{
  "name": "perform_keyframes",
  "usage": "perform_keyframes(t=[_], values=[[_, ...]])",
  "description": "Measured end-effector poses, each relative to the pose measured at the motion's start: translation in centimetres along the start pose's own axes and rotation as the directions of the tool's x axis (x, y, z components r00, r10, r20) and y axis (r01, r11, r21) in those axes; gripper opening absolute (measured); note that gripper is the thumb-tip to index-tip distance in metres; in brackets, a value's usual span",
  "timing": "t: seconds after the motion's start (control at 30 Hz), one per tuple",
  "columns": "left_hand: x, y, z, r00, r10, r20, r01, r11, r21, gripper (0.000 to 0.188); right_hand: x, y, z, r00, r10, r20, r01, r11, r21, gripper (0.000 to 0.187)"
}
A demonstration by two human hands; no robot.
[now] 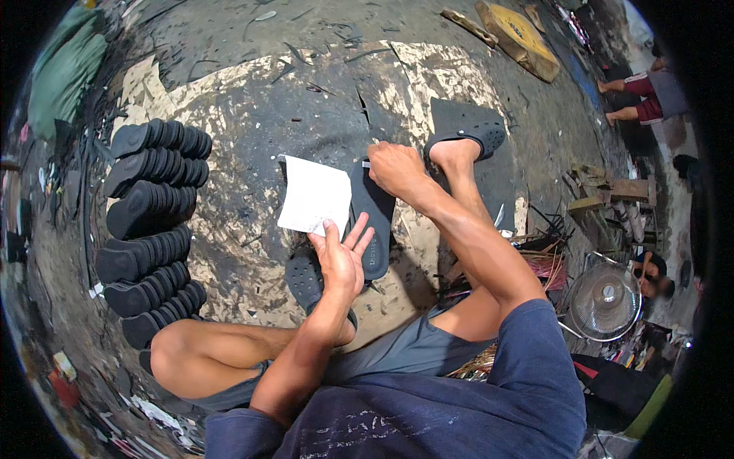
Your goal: The person sits on the floor and repeatedly picks up black slipper soles, peels small white labels from a sheet, and sticks them onto the soles. The person handles the soles one at a time, stacks them, and continues applying labels across multiple units.
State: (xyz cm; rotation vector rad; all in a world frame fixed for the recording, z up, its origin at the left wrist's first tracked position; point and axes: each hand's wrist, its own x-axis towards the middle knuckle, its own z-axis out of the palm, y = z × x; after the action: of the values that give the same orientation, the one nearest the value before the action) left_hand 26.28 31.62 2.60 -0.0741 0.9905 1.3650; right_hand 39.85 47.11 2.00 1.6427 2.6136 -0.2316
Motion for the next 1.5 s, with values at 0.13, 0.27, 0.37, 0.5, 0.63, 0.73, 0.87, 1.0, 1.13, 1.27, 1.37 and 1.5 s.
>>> perform_keyframes(t=[0.13,0.27,0.37,0.5,0.63,0.73,0.87,1.0,1.13,1.27,1.37,1.5], values=[[0.0,-0.1,0.1,1.000,0.005,0.018,-0.005,1.000,0.025,0.046,1.3,0.7,-0.2,0.995,-0.071,0.067,0.075,0.995,-0.067,0.020],[0.1,0.2,0.3,1.000,0.001,0.011,-0.001,1.000,0.024,0.046,1.2,1.4,-0.7,0.990,-0.066,0.121,0.061,0.997,0.048,0.026],[0.0,-0.1,0.1,1.000,-0.009,0.006,0.009,1.000,0.012,0.044,0.3,1.0,-0.2,0.991,0.037,0.127,-0.058,0.984,0.168,0.026],[0.1,-0.2,0.0,1.000,0.004,0.024,-0.004,1.000,0.014,0.043,-1.0,1.6,0.9,0.981,0.192,0.022,-0.180,0.867,0.464,0.022],[0.1,-0.2,0.1,1.000,-0.008,0.016,0.008,1.000,0.008,0.042,-0.7,2.5,0.7,0.989,0.147,0.009,-0.135,0.877,0.461,0.019],[0.1,-0.2,0.1,1.000,-0.012,0.007,0.012,1.000,0.000,0.042,-0.2,2.2,0.6,0.993,0.108,0.040,-0.115,0.922,0.371,0.018],[-0.1,-0.2,0.3,1.000,-0.001,0.026,0.001,1.000,0.016,0.044,0.2,1.6,0.8,0.992,0.112,0.051,-0.121,0.970,0.210,0.017],[-0.2,-0.1,0.2,1.000,0.007,0.030,-0.008,1.000,0.021,0.048,0.6,1.3,0.9,0.975,0.155,0.162,-0.182,0.969,0.168,0.022],[0.0,0.1,0.5,1.000,-0.013,0.012,0.013,1.000,0.011,0.046,0.5,1.5,0.9,0.978,0.145,0.148,-0.174,0.963,0.206,0.027],[0.4,-0.1,0.0,1.000,-0.014,0.018,0.014,1.000,-0.012,0.042,-0.7,1.2,0.8,0.972,0.218,0.083,-0.233,0.910,0.343,0.025],[0.3,-0.2,0.0,0.999,-0.009,0.031,0.009,1.000,0.000,0.041,-1.2,2.5,1.0,0.961,0.272,0.055,-0.260,0.813,0.521,0.024],[0.2,-0.1,0.1,1.000,-0.015,0.013,0.015,1.000,-0.010,0.041,-1.2,2.5,0.5,0.969,0.241,0.057,-0.228,0.779,0.584,0.022]])
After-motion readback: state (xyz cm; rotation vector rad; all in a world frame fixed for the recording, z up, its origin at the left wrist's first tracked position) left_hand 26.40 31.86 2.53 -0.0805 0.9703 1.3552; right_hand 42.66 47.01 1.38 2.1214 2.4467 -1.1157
